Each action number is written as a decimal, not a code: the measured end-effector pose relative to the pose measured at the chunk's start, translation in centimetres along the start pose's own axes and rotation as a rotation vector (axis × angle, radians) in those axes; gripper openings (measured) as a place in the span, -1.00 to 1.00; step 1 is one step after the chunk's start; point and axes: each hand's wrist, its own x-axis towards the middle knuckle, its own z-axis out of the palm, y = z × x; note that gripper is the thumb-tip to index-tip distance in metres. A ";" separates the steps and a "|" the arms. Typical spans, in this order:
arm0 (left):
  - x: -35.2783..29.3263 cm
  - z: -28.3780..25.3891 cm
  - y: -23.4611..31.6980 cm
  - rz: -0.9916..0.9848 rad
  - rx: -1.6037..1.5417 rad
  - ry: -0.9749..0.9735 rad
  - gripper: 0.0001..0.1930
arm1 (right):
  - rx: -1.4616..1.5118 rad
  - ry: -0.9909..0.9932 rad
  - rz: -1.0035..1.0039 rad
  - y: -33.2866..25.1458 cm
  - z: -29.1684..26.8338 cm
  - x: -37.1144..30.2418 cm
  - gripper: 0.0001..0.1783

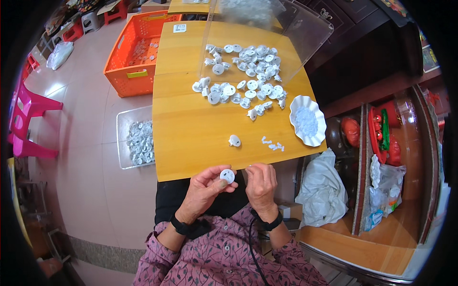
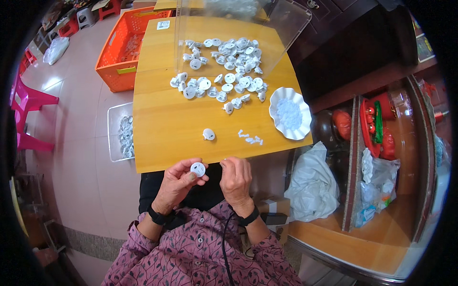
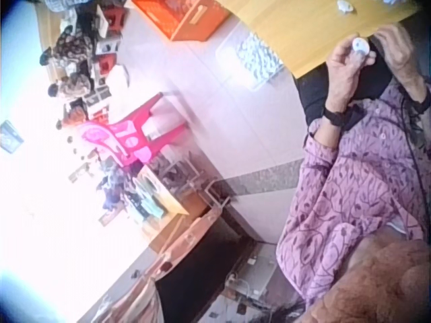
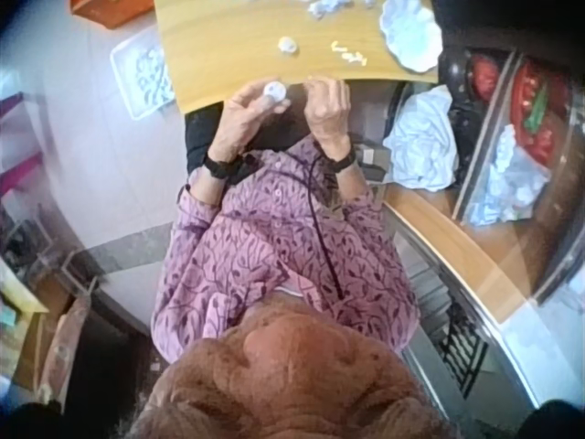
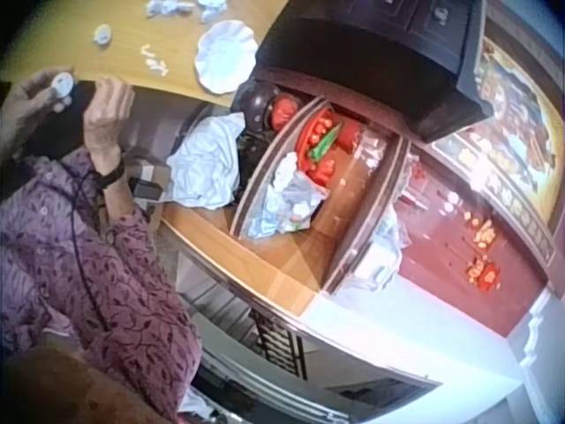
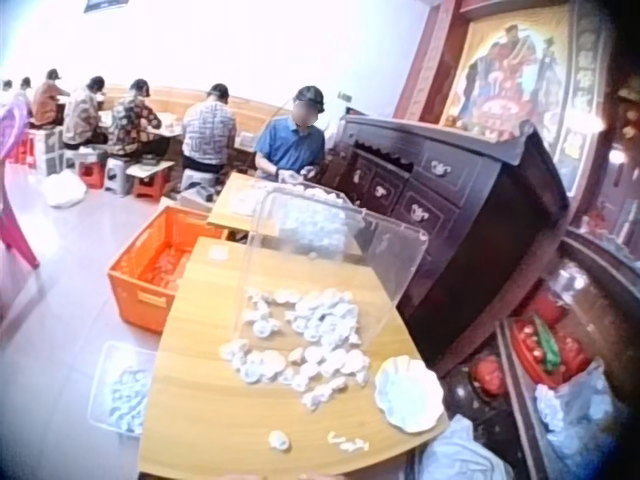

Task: Assembling small white plastic components by hand at a workstation.

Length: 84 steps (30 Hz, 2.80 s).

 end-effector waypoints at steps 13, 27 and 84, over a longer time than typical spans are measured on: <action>-0.2 0.3 -0.2 0.036 0.036 -0.018 -0.58 | 1.051 0.000 0.761 -3.5 -3.0 1.1 -0.86; -0.4 -0.1 -0.3 0.089 0.066 -0.015 -0.59 | 0.917 0.031 0.579 -5.4 -2.2 1.1 -0.87; -0.3 -0.6 -0.6 0.115 0.150 0.035 -0.58 | 0.568 -0.129 0.261 -5.1 -2.5 1.9 -0.90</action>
